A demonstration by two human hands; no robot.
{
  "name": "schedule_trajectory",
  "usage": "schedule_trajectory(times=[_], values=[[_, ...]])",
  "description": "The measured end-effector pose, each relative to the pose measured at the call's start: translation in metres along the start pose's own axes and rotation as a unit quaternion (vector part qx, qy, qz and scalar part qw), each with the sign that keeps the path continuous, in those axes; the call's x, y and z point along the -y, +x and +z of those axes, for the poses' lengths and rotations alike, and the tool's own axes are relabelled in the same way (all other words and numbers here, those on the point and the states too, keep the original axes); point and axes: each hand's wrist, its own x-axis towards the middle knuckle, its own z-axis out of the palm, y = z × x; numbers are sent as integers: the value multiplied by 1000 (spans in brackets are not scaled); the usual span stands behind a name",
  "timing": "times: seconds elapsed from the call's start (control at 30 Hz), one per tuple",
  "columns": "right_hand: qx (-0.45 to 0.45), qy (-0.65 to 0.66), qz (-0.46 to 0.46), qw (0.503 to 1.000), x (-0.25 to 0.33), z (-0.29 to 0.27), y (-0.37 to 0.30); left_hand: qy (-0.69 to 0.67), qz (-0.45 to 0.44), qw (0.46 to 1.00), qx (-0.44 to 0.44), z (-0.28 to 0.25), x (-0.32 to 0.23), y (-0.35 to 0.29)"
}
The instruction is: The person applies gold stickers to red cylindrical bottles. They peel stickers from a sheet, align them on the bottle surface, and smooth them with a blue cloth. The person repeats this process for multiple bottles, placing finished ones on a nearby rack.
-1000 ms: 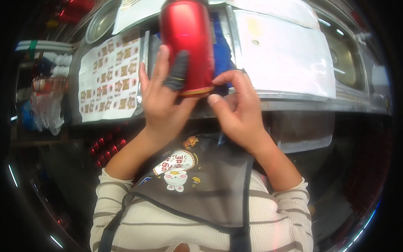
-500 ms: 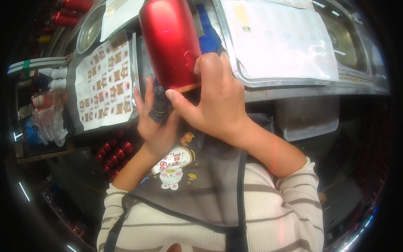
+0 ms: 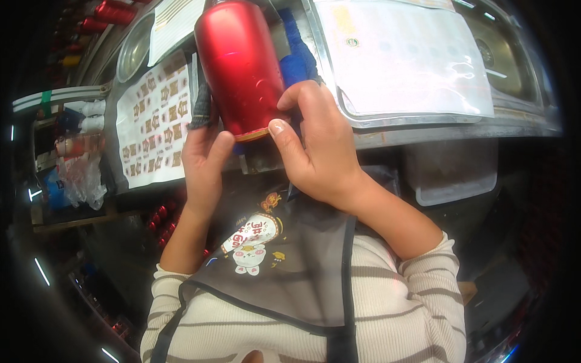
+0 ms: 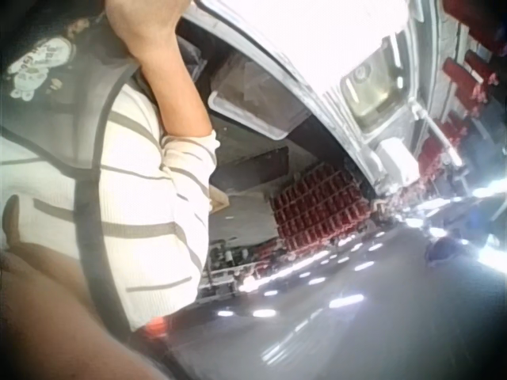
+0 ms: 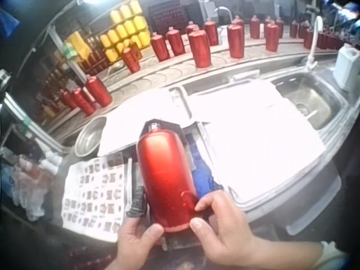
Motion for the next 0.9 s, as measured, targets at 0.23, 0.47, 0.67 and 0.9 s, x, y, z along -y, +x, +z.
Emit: schedule_trajectory(times=[0.23,0.47,0.67,0.9], values=[[-26,-89,-61,994,6,5,5,-39,-32,999,3,4,2,4],[-41,-83,-97,991,2,7,6,-32,-39,999,-12,13,-6,2],[-15,-58,-69,996,4,1,5,-29,-52,998,-33,20,-14,0],[-11,96,12,995,3,2,2,-60,-51,996,-52,7,-12,0]])
